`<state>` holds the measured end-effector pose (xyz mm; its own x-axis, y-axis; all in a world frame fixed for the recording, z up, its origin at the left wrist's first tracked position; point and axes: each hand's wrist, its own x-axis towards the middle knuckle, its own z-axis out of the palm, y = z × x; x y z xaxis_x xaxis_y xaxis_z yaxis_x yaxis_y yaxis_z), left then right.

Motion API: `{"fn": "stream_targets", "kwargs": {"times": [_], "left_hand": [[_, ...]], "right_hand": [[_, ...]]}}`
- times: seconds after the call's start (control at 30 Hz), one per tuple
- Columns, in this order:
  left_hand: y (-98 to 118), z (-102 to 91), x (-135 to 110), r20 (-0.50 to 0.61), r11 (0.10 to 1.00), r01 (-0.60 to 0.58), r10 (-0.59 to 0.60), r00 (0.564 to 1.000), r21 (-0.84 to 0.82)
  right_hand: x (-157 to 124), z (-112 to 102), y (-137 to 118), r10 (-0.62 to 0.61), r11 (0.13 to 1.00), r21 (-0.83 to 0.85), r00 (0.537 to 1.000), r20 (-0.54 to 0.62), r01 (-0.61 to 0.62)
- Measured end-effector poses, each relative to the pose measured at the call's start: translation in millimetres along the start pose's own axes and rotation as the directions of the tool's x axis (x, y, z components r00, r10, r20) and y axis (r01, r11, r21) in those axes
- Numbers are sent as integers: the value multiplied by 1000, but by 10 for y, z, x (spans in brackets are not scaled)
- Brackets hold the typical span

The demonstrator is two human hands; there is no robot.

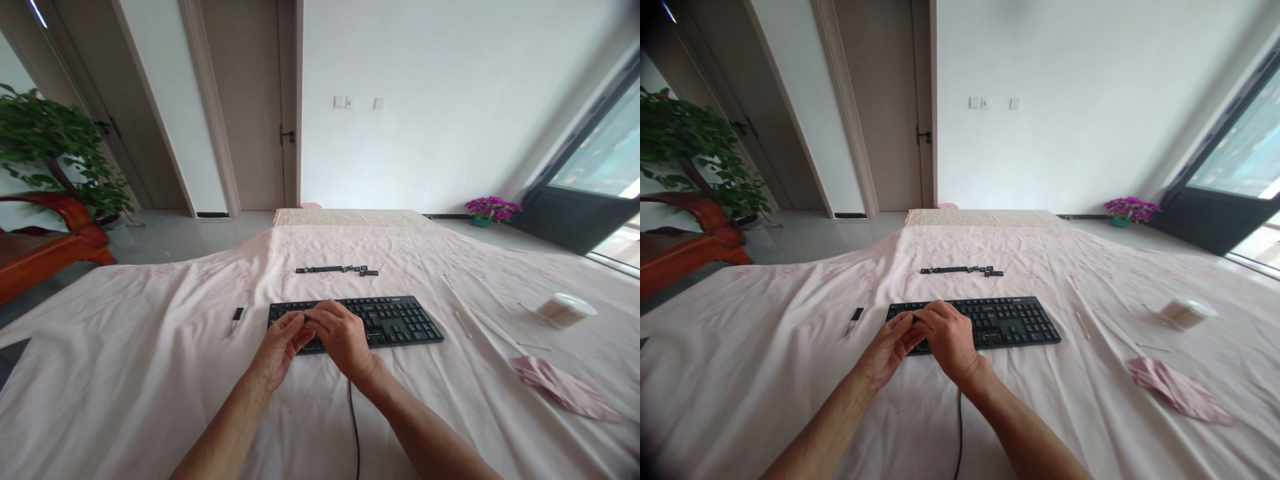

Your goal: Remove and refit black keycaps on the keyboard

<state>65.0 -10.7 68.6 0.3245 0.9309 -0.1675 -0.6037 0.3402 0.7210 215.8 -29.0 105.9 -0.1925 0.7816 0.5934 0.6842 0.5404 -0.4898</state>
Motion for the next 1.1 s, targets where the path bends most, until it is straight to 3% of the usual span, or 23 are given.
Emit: {"fn": "stream_targets", "kwargs": {"times": [0.23, 0.67, 0.8, 0.87, 0.97, 1.03, 1.1], "left_hand": [[-100, 43, -19, -25, 993, 69, -67, 997, 94], [-273, 96, -88, -3, 984, 125, -125, 992, 131], [-189, 125, -120, 44, 966, 139, -152, 987, 219], [-92, 103, -107, 54, 942, 52, -74, 996, 332], [78, -46, -32, 4, 801, -200, 240, 971, 564], [162, -221, 40, -25, 597, -272, 440, 898, 755], [200, -422, 112, -25, 344, -220, 586, 810, 913]], "right_hand": [[-88, -100, 36, 25, 984, -177, 994, 108, -6], [-211, -238, 6, 132, 975, -203, 965, 226, -86], [-215, -304, 193, 163, 983, -108, 973, 164, -146], [-218, -371, 352, 199, 978, -83, 976, 93, -192], [-255, -463, 605, 257, 961, -120, 965, 52, -250], [-309, -493, 733, 278, 949, -175, 957, 80, -262], [-375, -492, 806, 287, 937, -241, 949, 127, -251]]}}
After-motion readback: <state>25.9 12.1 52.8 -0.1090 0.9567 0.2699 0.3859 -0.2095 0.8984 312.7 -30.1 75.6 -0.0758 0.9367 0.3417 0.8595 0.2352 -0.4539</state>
